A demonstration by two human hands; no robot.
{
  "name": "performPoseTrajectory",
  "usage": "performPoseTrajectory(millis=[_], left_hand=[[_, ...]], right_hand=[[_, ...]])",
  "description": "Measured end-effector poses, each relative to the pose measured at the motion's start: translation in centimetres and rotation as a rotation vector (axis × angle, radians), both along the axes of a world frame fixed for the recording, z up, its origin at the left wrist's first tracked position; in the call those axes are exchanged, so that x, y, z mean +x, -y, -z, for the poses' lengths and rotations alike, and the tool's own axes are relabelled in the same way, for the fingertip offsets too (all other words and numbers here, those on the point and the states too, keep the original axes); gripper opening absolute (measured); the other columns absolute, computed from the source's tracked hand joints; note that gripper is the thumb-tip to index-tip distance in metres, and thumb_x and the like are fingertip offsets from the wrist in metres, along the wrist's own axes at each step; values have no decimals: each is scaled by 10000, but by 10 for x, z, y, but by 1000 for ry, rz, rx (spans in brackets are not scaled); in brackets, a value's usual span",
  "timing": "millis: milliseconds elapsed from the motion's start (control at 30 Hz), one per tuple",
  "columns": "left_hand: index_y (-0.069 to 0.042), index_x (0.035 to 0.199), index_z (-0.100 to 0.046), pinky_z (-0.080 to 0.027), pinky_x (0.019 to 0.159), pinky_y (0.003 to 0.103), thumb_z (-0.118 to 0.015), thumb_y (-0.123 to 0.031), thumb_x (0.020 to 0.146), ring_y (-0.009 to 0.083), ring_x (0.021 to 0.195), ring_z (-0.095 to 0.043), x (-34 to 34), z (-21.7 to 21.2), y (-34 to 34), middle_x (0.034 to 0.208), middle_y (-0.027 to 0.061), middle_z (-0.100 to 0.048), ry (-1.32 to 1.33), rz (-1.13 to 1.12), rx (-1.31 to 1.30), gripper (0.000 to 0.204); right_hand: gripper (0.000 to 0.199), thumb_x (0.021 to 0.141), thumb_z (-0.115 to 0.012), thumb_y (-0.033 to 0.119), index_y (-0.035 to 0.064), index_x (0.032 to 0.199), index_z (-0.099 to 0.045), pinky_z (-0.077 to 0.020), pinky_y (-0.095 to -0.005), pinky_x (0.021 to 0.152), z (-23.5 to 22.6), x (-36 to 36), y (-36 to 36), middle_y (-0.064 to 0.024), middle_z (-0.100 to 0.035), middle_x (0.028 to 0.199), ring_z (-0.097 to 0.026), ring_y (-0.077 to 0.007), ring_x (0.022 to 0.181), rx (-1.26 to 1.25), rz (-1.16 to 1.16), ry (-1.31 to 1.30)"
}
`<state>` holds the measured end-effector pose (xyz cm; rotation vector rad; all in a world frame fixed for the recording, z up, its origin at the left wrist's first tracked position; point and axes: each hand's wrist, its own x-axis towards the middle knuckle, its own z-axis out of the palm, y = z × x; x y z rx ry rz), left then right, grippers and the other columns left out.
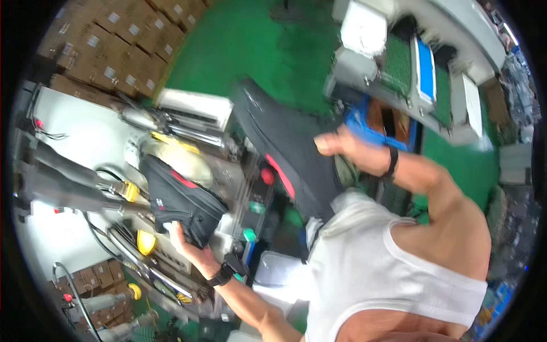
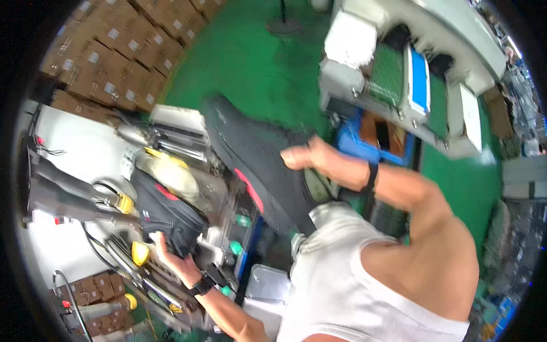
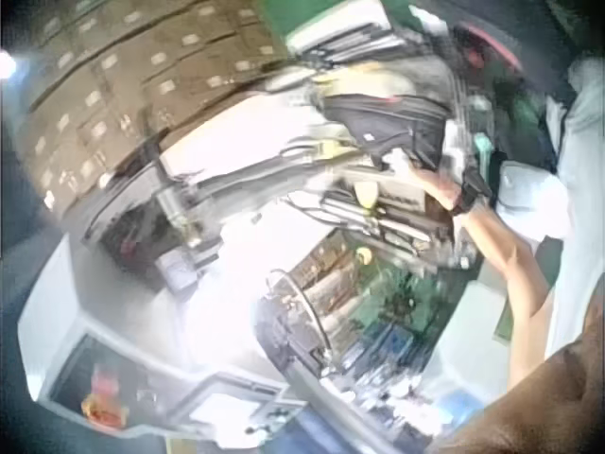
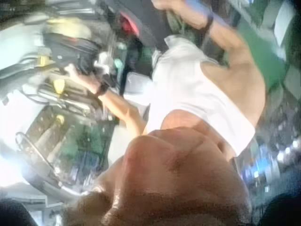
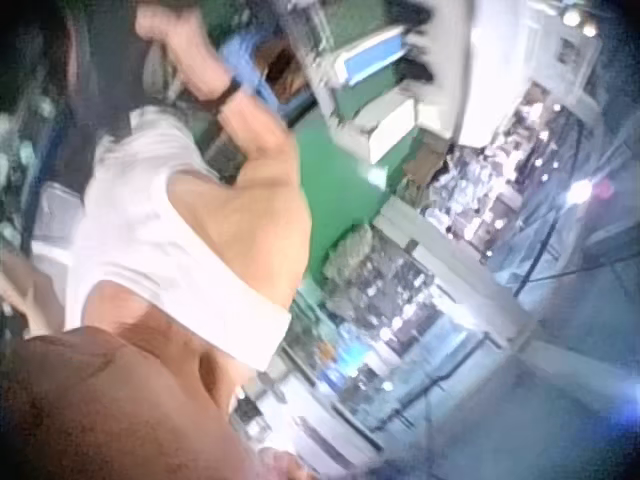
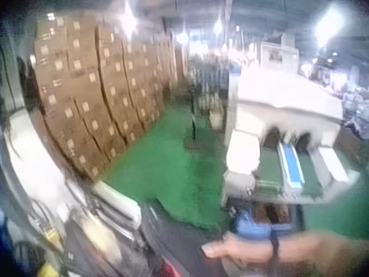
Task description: Insert shoe components into an industrial lasting machine and operate controls to shape them.
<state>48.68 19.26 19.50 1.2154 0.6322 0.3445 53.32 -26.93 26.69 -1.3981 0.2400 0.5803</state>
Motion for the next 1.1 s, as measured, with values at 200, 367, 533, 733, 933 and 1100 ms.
performPoseTrajectory(millis=[200, 367, 533, 733, 933, 1100], left_hand=[[81, 1353, -554, -445, 1079, 478, -595, -228, 933, 348, 1276, -528, -194, -24, 27, 1401, 210, -530, 22, -74, 509, 523], [81, 1510, -338, -418, 1100, 466, -612, -281, 888, 356, 1289, -500, -333, -35, 56, 1478, 247, -414, -344, -198, 350, 770], [92, 1449, -425, -484, 1004, 444, -667, -296, 945, 314, 1177, -580, -456, -28, 71, 1365, 227, -542, -618, -142, 252, 681], [110, 1252, -550, -518, 903, 424, -686, -334, 949, 287, 966, -614, -545, 89, 54, 1115, 225, -630, -764, -148, 404, 554], [122, 1009, -636, -531, 839, 482, -723, -392, 896, 418, 915, -671, -528, 138, 114, 1010, 318, -655, -1274, -145, 810, 533], [110, 1301, -497, -516, 959, 490, -810, -321, 809, 452, 1063, -636, -494, 176, 173, 1185, 305, -618, -1194, -342, 977, 725]], right_hand=[[503, 829, -799, 307, -61, 1158, -703, -574, -323, 853, -8, 34, -17, -141, -722, 1100, -699, -186, 977, 29, -18, 277], [439, 834, -801, 288, -13, 1144, -724, -597, -320, 826, -35, 37, -36, -127, -729, 1097, -715, -179, 919, 74, -30, 115], [414, 826, -815, 272, 7, 1134, -736, -597, -301, 814, -39, 27, -44, -110, -739, 1076, -718, -178, 900, -29, -86, 75], [372, 886, -763, 259, -47, 1092, -711, -625, -272, 661, -48, 22, -56, -134, -749, 929, -731, -175, 699, 104, -113, 279], [449, 880, -755, 250, -57, 1197, -676, -564, -310, 903, -46, 5, -94, -127, -718, 1134, -703, -186, 989, 34, -55, 450], [492, 869, -766, 246, -86, 1211, -644, -609, -341, 843, -40, 56, -140, -177, -706, 1146, -727, -238, 973, 43, -248, 452]])
